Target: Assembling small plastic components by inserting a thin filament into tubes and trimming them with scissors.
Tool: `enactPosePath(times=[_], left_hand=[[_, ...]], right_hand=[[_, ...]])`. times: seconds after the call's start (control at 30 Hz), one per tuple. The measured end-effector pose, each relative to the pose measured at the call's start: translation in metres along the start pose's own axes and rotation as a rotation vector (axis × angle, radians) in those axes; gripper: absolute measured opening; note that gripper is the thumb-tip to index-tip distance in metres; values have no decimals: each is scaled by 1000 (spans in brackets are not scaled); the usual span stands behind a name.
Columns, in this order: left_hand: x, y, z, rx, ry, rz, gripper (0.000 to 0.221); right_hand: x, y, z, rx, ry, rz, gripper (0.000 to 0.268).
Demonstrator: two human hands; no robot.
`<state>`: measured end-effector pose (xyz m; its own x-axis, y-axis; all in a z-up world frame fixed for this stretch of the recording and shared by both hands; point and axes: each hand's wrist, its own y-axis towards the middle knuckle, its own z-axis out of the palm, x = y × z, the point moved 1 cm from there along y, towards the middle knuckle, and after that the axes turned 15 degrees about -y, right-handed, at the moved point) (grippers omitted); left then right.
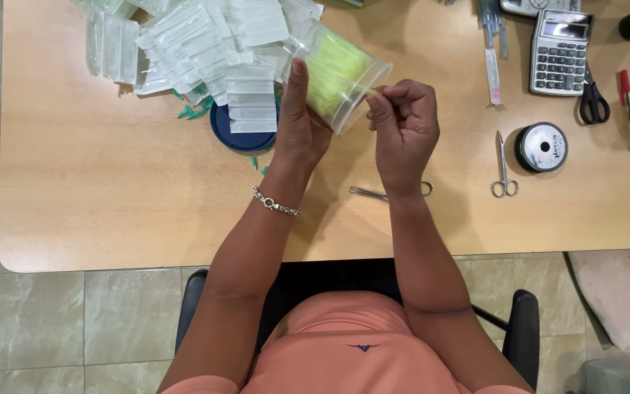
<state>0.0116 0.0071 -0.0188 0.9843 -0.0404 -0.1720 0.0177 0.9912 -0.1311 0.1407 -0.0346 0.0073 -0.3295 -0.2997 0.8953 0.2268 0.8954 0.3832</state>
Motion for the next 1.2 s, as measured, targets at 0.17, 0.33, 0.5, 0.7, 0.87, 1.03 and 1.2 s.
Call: enactPosePath(times=[0.17,0.33,0.5,0.7,0.87,1.03,1.2], left_hand=[[1,-1,-2,-55,-20,20,78],[2,-2,-3,-35,30,-2,87],[6,-3,-6,27,-16,-25,83],[-1,-5,11,-191,-52,-91,90],[-10,-3,15,-203,-76,-64,103],[-12,-5,12,-179,-62,-37,107],[-14,-2,2,-36,-128,-42,108]], right_hand=[[-2,-4,4,-11,6,-20,16],[-3,-6,5,-27,-53,-58,9],[2,-5,3,17,-304,-301,18],[-3,2,-17,-62,-389,-336,14],[-11,18,-33,-24,-413,-218,14],[2,17,-33,9,-390,-377,17],[-12,22,-31,341,-556,-279,15]])
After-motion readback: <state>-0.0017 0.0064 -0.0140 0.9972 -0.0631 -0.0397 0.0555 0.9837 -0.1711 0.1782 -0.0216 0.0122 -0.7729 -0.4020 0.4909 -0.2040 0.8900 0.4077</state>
